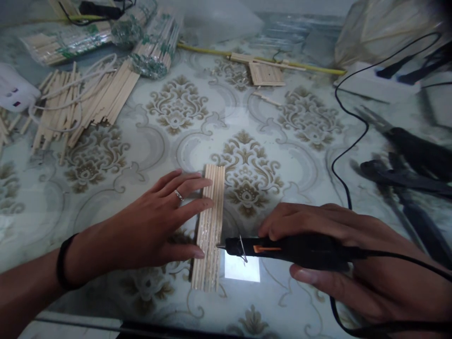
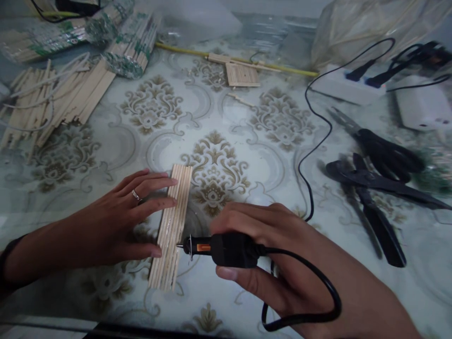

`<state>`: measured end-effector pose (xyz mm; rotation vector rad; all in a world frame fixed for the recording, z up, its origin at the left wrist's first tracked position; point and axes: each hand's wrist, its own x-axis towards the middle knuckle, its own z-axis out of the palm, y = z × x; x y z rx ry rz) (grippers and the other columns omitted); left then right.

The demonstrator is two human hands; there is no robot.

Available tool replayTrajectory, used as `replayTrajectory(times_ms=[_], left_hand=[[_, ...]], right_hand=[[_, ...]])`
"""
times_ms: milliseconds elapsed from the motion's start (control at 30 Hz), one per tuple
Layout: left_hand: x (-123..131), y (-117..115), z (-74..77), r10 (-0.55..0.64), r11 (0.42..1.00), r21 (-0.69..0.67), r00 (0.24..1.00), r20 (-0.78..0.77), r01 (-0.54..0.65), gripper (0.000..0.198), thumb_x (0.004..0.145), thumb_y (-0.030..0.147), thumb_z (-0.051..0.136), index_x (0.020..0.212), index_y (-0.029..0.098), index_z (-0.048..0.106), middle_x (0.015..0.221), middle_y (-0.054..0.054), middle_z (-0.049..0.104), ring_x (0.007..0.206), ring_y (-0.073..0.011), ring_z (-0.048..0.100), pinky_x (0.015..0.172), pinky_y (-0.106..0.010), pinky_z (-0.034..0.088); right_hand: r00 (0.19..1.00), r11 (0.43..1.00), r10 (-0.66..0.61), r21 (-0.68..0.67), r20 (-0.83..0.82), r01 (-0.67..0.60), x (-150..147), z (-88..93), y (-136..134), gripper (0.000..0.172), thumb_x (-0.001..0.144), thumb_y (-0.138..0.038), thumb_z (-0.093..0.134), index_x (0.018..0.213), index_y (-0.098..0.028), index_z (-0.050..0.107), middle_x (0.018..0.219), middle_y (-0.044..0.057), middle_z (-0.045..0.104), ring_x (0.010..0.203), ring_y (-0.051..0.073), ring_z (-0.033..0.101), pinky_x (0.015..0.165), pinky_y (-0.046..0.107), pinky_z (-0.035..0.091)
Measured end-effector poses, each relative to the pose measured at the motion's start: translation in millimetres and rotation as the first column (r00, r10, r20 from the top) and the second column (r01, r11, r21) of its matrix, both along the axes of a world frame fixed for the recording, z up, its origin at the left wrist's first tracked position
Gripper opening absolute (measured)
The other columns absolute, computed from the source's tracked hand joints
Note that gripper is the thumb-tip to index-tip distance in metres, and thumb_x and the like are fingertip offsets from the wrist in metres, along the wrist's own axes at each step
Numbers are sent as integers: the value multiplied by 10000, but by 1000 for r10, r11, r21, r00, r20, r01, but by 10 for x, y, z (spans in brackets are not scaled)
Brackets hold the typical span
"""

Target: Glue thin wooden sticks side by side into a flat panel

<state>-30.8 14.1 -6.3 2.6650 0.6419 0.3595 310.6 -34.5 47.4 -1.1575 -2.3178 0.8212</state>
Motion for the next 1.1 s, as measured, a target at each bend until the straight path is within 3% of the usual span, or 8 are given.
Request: replayTrajectory(times_ms=[167,300,533,700,933,1100], left_hand=[[-7,0,-4,0,1000,-8,1000,-5,0,690,1101,700,777,1567,237,565,1735,-213,611,1667,-418,575,1471,-671,367],[-9,2,-6,8,999,-36,1000,8,-8,692,1075,673,825,1556,228,604,1737,-206,616,1670,-424,572,1477,-677,360],[-1,-2,4,15,999,-48,1000,22,-14,693,1053,640,866,1561,242,612,1743,-196,617,1666,-417,580,1488,-666,354],[-2,3,2,6,1000,-23,1000,5,-6,720,1055,667,855,1562,230,590,1724,-216,621,1660,-429,582,1467,-687,376],[1,-1,2,10,1000,-26,1000,14,-10,707,1051,659,861,1543,217,612,1718,-214,623,1649,-434,590,1470,-690,370],[3,1,3,-4,1000,-15,1000,0,4,713,1078,698,810,1556,218,587,1717,-224,619,1654,-436,586,1460,-697,380]], right_hand=[[998,996,16,-82,-55,-21,39,-39,-39,194,1211,-561,608,1186,-393,704,1008,-46,878,756,191,842,616,320,637],[997,993,-23,-116,-70,15,68,-63,-51,176,1197,-541,646,1200,-387,731,955,-40,849,715,201,809,612,334,621],[996,994,-26,-107,-81,17,67,-72,-22,161,1198,-536,631,1189,-391,701,894,-48,819,653,198,772,565,332,599],[999,999,-16,-51,-39,14,90,-73,-44,151,1210,-533,609,1235,-400,676,1003,-23,865,780,221,836,587,340,613],[997,997,-54,-59,-55,50,74,-75,-34,76,1168,-463,673,1204,-415,719,984,-15,867,741,243,829,571,365,630],[997,998,-58,-26,-44,57,89,-86,-42,135,1191,-516,640,1210,-402,710,964,-7,857,727,244,830,546,363,620]])
